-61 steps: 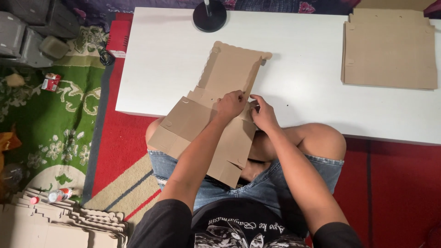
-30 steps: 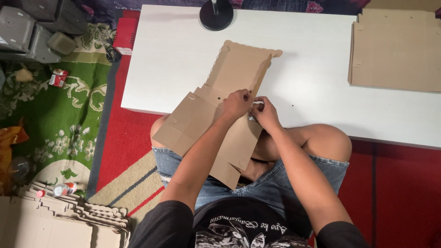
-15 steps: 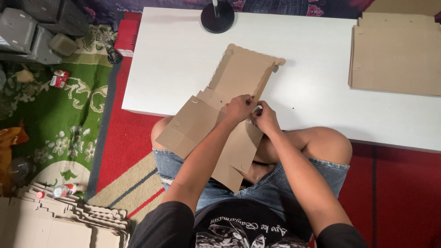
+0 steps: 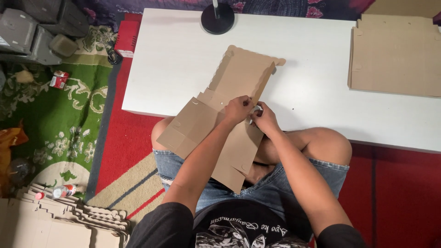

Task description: Folding a pre-cut cardboard sheet along its creases to assemble a box or component.

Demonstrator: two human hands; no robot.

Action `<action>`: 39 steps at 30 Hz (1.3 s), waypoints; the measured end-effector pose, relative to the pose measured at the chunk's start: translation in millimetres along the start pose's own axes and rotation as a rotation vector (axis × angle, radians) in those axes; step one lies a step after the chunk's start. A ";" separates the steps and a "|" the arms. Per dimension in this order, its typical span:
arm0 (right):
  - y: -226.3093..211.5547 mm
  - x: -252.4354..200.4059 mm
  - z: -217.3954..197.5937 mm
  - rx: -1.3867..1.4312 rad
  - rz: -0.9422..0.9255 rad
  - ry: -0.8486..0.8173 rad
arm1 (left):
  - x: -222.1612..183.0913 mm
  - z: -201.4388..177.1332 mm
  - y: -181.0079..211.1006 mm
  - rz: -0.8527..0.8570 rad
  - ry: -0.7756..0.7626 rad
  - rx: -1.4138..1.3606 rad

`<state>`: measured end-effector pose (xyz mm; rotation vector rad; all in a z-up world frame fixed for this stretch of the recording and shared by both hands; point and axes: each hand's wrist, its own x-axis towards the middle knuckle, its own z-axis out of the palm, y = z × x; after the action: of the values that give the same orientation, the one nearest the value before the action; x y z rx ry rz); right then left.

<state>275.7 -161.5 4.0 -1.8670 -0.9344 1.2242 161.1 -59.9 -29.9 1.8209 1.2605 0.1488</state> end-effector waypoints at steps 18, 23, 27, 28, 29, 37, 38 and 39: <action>-44.3 87.6 -81.3 -0.552 -0.586 0.546 | -9.9 -8.2 1.3 0.025 0.022 -0.077; -29.7 146.1 -97.3 -0.848 -0.452 0.475 | -6.4 -3.9 -6.2 0.052 0.029 -0.111; -18.0 173.6 -100.2 -0.568 -0.198 0.376 | -2.2 -0.5 -11.7 0.093 0.046 -0.149; -22.8 169.5 -97.6 -0.568 -0.198 0.377 | -1.9 -1.4 -11.8 0.094 0.046 -0.149; -27.7 165.2 -95.2 -0.429 -0.161 0.367 | -1.8 -2.2 -11.5 0.106 0.039 -0.131; -19.5 178.9 -88.3 0.095 0.028 0.344 | -6.5 -5.0 0.4 0.131 0.022 0.053; -13.8 184.1 -86.9 0.118 0.050 0.367 | -4.2 -3.2 -1.5 0.131 0.007 0.112; -7.9 189.6 -85.7 0.142 0.072 0.389 | -1.5 -1.0 -3.5 0.131 -0.008 0.171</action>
<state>409.7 -9.8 -44.5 -1.9428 -0.5597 0.8945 157.4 -60.2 -31.3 2.0495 1.1789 0.1084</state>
